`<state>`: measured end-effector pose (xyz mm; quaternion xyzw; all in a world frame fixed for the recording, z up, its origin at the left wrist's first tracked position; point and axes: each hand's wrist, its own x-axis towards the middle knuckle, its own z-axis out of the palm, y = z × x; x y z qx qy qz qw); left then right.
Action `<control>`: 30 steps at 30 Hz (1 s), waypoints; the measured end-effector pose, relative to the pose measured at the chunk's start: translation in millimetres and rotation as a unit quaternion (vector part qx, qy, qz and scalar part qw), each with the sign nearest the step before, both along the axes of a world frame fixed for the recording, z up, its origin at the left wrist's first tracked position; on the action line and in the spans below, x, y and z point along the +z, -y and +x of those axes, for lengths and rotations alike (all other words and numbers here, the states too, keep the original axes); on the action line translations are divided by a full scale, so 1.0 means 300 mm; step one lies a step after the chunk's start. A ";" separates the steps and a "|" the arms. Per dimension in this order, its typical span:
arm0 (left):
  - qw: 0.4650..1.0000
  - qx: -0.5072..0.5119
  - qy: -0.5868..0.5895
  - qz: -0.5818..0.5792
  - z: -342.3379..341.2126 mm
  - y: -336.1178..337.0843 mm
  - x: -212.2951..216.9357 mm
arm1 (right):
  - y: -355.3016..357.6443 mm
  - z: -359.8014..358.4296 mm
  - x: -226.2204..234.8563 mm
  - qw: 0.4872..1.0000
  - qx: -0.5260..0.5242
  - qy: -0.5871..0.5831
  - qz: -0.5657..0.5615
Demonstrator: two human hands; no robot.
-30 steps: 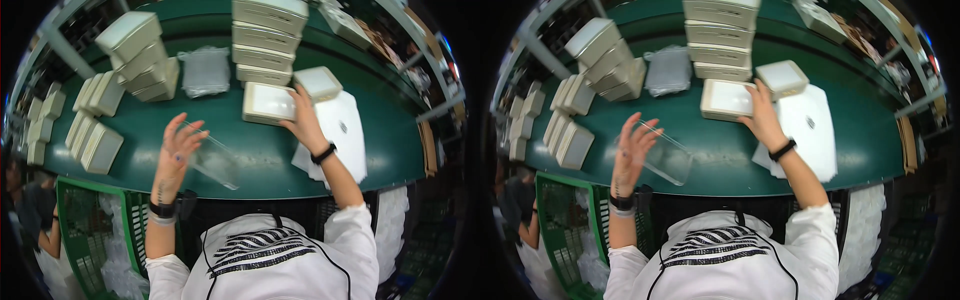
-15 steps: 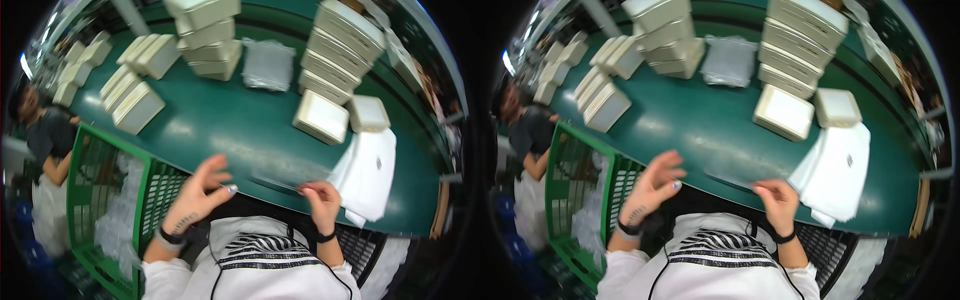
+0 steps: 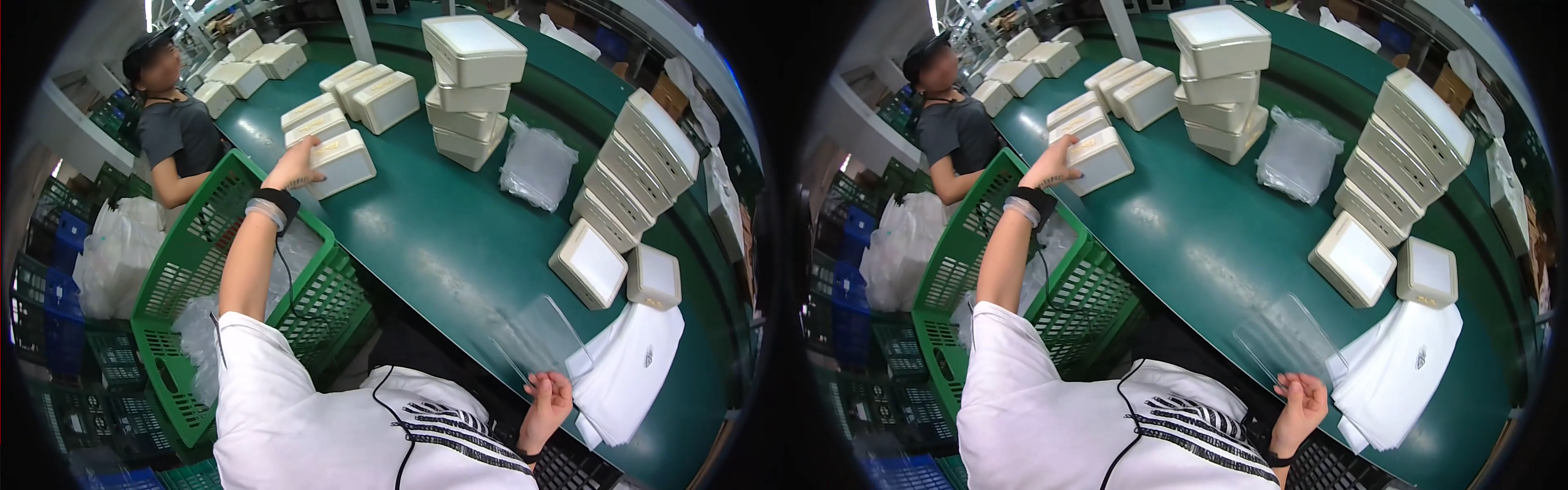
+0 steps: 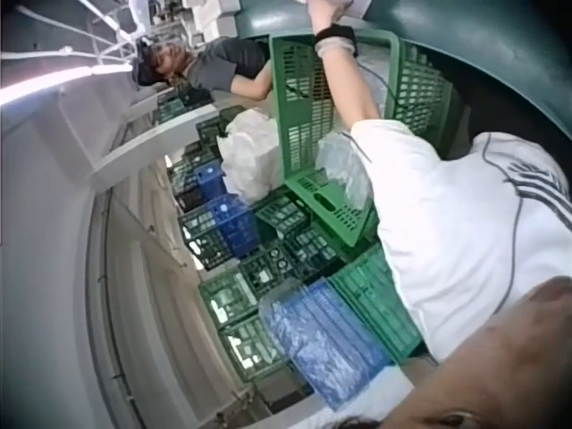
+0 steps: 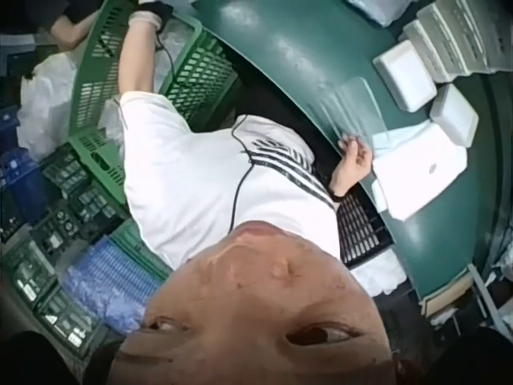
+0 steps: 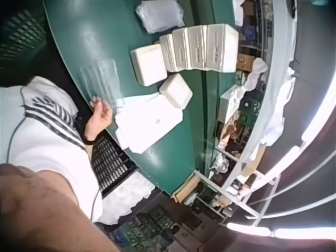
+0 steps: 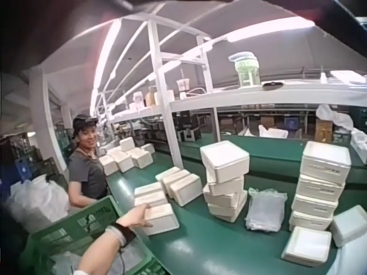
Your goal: The person packages electronic devices by fitting plastic covers onto their screens and placing the assembled units into a green crate. This process is repeated as the person moves stacks of devices and bags of covers to clear the work area.
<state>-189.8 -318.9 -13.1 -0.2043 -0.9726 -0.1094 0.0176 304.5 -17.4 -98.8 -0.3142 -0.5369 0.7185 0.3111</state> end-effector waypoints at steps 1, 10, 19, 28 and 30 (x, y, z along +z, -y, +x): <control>0.998 -0.026 0.027 0.044 0.013 0.002 0.012 | -0.009 0.011 -0.007 1.000 -0.008 0.008 0.009; 0.870 -0.202 0.393 0.220 0.391 -0.383 0.075 | -0.102 0.036 -0.017 0.992 -0.106 -0.055 0.043; 0.757 -0.409 0.500 0.098 0.677 -0.799 -0.178 | -0.067 0.061 0.083 0.980 -0.166 -0.113 -0.008; 0.905 -0.399 0.121 0.084 0.677 -0.681 -0.030 | -0.103 -0.037 0.167 0.996 -0.031 0.084 -0.013; 0.881 -0.311 0.307 0.183 0.681 -0.650 0.005 | -0.121 -0.065 0.184 0.994 0.015 0.109 -0.013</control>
